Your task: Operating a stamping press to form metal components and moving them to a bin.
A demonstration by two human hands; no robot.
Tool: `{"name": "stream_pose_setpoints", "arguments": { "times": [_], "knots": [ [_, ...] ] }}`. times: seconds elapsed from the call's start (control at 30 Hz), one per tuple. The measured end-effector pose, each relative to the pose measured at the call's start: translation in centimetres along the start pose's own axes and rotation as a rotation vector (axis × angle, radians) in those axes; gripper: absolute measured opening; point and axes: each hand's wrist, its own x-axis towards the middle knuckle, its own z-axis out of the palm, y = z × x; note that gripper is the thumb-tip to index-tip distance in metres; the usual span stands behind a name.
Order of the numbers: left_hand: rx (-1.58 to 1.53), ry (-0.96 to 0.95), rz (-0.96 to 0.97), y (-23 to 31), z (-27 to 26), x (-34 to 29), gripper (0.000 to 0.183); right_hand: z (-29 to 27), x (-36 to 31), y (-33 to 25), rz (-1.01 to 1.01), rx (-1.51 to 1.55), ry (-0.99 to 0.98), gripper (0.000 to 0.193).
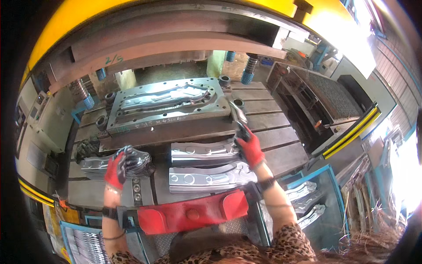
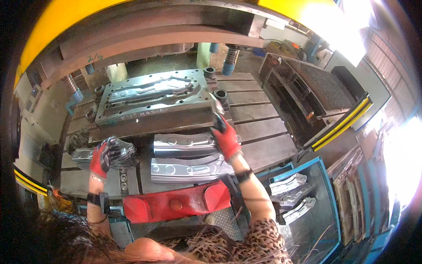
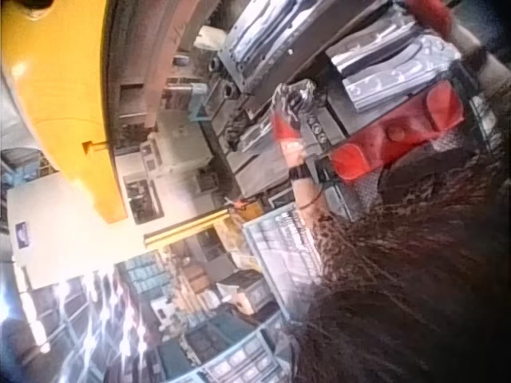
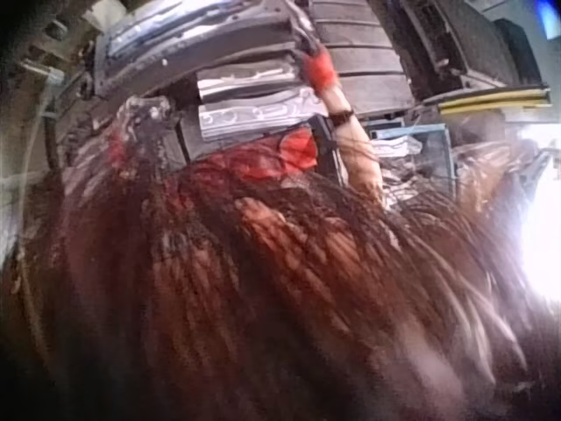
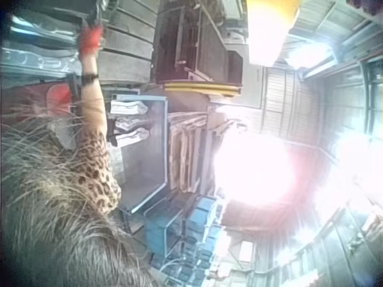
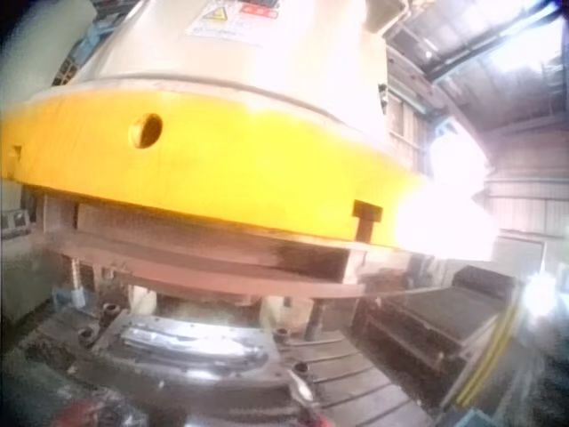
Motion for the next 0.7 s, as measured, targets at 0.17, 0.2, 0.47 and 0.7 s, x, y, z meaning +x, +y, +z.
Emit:
{"name": "stream_pose_setpoints", "arguments": {
  "times": [0.17,0.2,0.47,0.7],
  "knots": [
    [0.023,-0.244,-0.007,2.1,5.7,4.2,0.027,10.2,11.2,-0.7,-0.161,-0.464,-0.047,0.053],
    [-0.115,-0.302,-0.135,2.4,6.4,4.9,0.026,11.4,12.5,-0.5,-0.186,-0.450,-0.053,0.053],
    [-0.027,-0.269,-0.086,-0.3,7.5,9.3,0.029,15.2,13.8,4.9,-0.099,-0.923,-0.061,0.057],
    [-0.314,-0.266,-0.329,-2.2,8.2,12.5,0.036,14.2,12.9,6.7,-0.150,-0.996,-0.005,0.060]
  ]
}}
